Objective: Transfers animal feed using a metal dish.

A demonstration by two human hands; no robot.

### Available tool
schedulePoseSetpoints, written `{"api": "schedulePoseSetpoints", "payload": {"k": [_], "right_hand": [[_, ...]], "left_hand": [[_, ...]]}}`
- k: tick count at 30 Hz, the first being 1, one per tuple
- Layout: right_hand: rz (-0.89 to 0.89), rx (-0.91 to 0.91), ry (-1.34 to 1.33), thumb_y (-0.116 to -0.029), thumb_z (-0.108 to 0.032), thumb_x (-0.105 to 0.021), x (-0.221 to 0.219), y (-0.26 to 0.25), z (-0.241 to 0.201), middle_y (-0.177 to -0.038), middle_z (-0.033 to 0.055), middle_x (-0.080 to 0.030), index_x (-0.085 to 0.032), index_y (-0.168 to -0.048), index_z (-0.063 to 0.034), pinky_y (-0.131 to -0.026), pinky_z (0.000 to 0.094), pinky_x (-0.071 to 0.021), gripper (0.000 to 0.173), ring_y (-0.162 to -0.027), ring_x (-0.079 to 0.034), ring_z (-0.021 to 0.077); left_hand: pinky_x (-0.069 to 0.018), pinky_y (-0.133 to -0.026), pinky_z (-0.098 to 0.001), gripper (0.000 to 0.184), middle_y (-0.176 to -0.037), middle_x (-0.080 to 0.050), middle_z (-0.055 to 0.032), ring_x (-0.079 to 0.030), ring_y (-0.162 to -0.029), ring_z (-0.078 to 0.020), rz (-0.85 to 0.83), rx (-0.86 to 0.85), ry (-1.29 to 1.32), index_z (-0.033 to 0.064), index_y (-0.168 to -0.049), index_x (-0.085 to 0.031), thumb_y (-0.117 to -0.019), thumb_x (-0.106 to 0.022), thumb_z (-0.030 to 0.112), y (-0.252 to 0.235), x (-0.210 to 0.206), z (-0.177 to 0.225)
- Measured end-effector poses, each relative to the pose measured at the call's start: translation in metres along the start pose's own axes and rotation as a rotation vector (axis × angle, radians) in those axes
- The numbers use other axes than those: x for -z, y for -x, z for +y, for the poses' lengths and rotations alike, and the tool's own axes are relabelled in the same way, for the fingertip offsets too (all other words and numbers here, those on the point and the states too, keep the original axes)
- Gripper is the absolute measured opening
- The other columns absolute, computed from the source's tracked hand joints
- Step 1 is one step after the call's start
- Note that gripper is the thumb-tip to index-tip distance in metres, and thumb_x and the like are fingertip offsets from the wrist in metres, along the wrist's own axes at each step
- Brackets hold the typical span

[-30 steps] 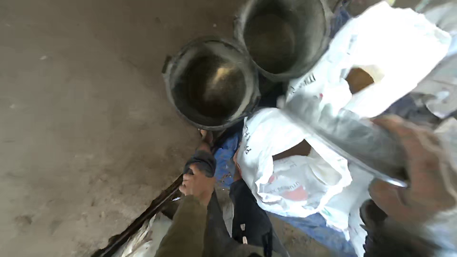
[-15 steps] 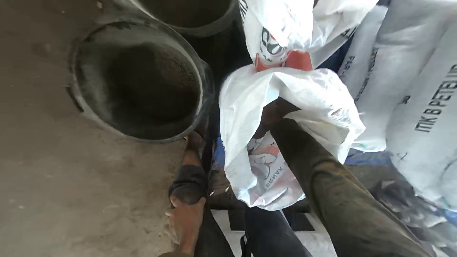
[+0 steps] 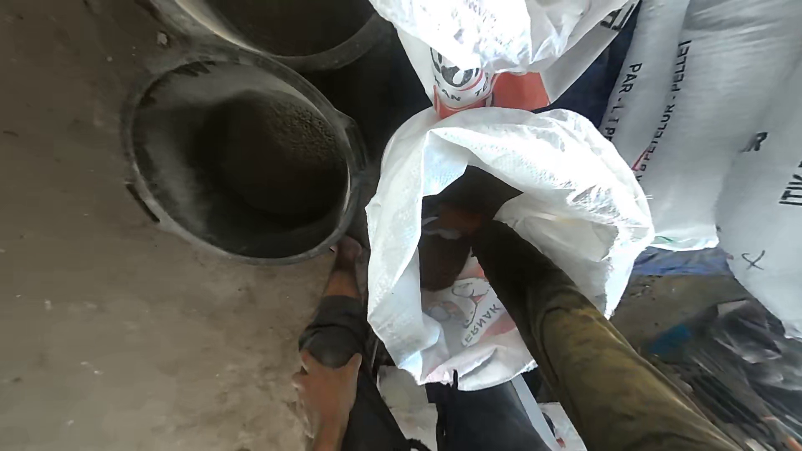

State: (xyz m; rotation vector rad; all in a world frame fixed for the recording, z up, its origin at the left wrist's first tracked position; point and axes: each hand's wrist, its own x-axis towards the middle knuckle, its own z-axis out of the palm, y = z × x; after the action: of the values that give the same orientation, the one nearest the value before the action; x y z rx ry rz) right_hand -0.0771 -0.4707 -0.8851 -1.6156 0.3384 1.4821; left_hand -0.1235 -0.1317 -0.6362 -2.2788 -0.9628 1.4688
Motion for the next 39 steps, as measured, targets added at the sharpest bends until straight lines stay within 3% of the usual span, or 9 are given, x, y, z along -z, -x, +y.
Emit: {"api": "schedulePoseSetpoints", "payload": {"k": [9, 13, 18, 22, 26, 31, 33, 36, 39], "right_hand": [[0.046, 0.222, 0.121, -0.0974, -0.047, -0.067, 0.027, 0.066, -0.064, -0.093, 0.0171, -0.07, -0.073, -0.102, -0.0015, -0.085, 0.053, -0.0527, 0.046, -0.088, -0.067, 0.0288], [0.097, 0.1, 0.128, -0.1005, -0.047, -0.063, 0.041, 0.123, -0.081, -0.107, 0.0193, -0.072, -0.074, -0.113, -0.0038, -0.098, 0.0558, -0.0499, 0.047, -0.104, -0.068, 0.0319], [0.34, -0.072, -0.105, -0.1016, -0.038, -0.063, 0.06, 0.236, -0.14, -0.105, 0.0162, -0.069, -0.07, -0.111, 0.0017, -0.096, 0.0466, -0.0486, 0.041, -0.099, -0.063, 0.0227], [0.598, 0.133, -0.333, -0.1016, -0.036, -0.051, 0.087, 0.313, -0.215, -0.072, -0.0062, -0.068, -0.067, -0.083, -0.013, -0.065, 0.0271, -0.0589, 0.034, -0.067, -0.066, 0.0031], [0.934, 0.326, -0.192, -0.1102, -0.037, -0.039, 0.123, 0.363, -0.324, -0.078, -0.0118, -0.066, -0.065, -0.095, -0.017, -0.07, 0.0201, -0.0585, 0.037, -0.074, -0.065, -0.0042], [1.199, 0.418, 0.206, -0.104, -0.067, -0.029, 0.164, 0.359, -0.44, -0.103, 0.008, -0.066, -0.058, -0.127, -0.0153, -0.081, 0.0484, -0.0563, 0.064, -0.093, -0.068, 0.0178], [1.263, 0.392, 0.372, -0.1082, -0.058, -0.029, 0.17, 0.341, -0.493, -0.121, 0.0218, -0.063, -0.048, -0.141, -0.0079, -0.094, 0.0594, -0.0494, 0.063, -0.111, -0.065, 0.0339], [1.371, 0.426, 0.692, -0.108, -0.027, -0.042, 0.176, 0.295, -0.54, -0.141, 0.0299, -0.05, -0.04, -0.145, 0.0031, -0.107, 0.0548, -0.0445, 0.048, -0.131, -0.053, 0.043], [1.537, 0.467, 0.904, -0.0936, -0.015, -0.062, 0.181, 0.247, -0.558, -0.139, 0.0336, -0.046, -0.046, -0.14, 0.0037, -0.097, 0.0618, -0.0468, 0.053, -0.13, -0.046, 0.0531]], "left_hand": [[-0.0399, -0.102, -0.0706, 0.117, -0.147, -0.042, -0.0373, -0.052, -0.125, -0.0544, 0.007, -0.015, 0.017, 0.0111, -0.161, -0.024, -0.0718, -0.086, 0.056, 0.001, 0.009, 0.004], [-0.0413, -0.101, -0.0688, 0.117, -0.148, -0.042, -0.0354, -0.054, -0.124, -0.0521, -0.008, -0.005, 0.019, 0.0127, -0.162, -0.023, -0.0727, -0.086, 0.056, 0.004, 0.015, 0.006], [-0.0442, -0.098, -0.0678, 0.114, -0.144, -0.045, -0.0368, -0.056, -0.121, -0.0531, -0.017, -0.021, 0.077, 0.0108, -0.159, -0.03, -0.0717, -0.087, 0.056, 0.008, 0.027, 0.008], [-0.0422, -0.099, -0.0673, 0.112, -0.141, -0.047, -0.0374, -0.054, -0.121, -0.0537, 0.018, -0.004, 0.148, 0.0097, -0.157, -0.034, -0.0688, -0.089, 0.053, 0.006, 0.027, 0.008], [-0.0392, -0.101, -0.0688, 0.112, -0.139, -0.047, -0.0383, -0.052, -0.124, -0.0545, 0.031, 0.002, 0.253, 0.0091, -0.155, -0.036, -0.0662, -0.092, 0.047, 0.001, 0.026, 0.008], [-0.0371, -0.105, -0.0662, 0.106, -0.14, -0.048, -0.0361, -0.051, -0.127, -0.0514, -0.026, 0.021, 0.289, 0.0079, -0.155, -0.036, -0.0709, -0.089, 0.045, 0.006, 0.037, 0.004], [-0.038, -0.103, -0.0667, 0.108, -0.135, -0.05, -0.038, -0.052, -0.123, -0.0536, 0.018, 0.029, 0.305, 0.0077, -0.153, -0.039, -0.0666, -0.092, 0.045, 0.004, 0.029, 0.002], [-0.0389, -0.103, -0.0662, 0.109, -0.136, -0.049, -0.0388, -0.052, -0.123, -0.054, -0.009, 0.033, 0.336, 0.0069, -0.154, -0.037, -0.0679, -0.091, 0.045, 0.002, 0.031, -0.003], [-0.0426, -0.098, -0.0641, 0.111, -0.131, -0.053, -0.0366, -0.055, -0.118, -0.0522, 0.045, 0.053, 0.342, 0.0085, -0.152, -0.04, -0.0616, -0.092, 0.046, -0.002, 0.017, -0.002]]}}
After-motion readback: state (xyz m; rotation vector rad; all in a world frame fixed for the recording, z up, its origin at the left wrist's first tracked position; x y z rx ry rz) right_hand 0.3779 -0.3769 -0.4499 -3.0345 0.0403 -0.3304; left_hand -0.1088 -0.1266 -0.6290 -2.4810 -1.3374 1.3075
